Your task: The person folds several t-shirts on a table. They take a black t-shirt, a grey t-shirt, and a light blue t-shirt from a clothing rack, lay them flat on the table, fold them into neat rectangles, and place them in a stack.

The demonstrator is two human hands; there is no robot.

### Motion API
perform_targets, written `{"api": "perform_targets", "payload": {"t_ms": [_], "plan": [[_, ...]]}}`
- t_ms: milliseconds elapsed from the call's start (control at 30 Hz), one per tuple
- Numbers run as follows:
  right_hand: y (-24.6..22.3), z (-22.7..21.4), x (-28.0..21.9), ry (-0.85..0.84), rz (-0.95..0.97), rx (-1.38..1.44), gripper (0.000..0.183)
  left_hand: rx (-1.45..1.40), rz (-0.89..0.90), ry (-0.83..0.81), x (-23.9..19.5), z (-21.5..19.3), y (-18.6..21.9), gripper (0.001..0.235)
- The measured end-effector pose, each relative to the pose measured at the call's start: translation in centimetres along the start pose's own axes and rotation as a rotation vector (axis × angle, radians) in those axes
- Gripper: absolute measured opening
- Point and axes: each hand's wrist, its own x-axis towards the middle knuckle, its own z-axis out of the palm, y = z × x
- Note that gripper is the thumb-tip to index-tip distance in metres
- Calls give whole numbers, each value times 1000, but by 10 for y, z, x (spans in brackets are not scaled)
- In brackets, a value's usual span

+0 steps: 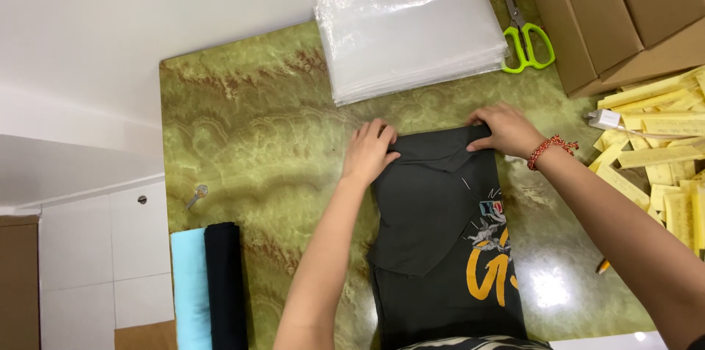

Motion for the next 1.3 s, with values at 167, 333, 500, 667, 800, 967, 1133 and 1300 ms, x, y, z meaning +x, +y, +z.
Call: {"api": "perform_targets", "payload": {"t_ms": [167,333,500,667,800,967,1133,1300], "plan": [[-5,-4,-8,15,-5,12,44,25,-16,-119,6,16,-4,47],[15,32,-47,211,-144,-200,31,162,214,69,-39,22,1,20],[27,67,-87,361,-312,-282,21,156,280,169,-82,23,0,16],[-4,35,-92,241,-136,-46,40,-5,105,128,-68,43,-12,14],[-1,30,-72,76,3,-26,57,-134,-119,-38,-61,-6,13,36],[15,42,-59,75,30,167,50,-351,-323,-220,-57,7,3,67],[23,62,-72,192,-81,180,36,-163,-176,-138,-77,14,11,45],[37,100,-104,322,-106,-184,34,140,175,141,-127,22,27,26]]}}
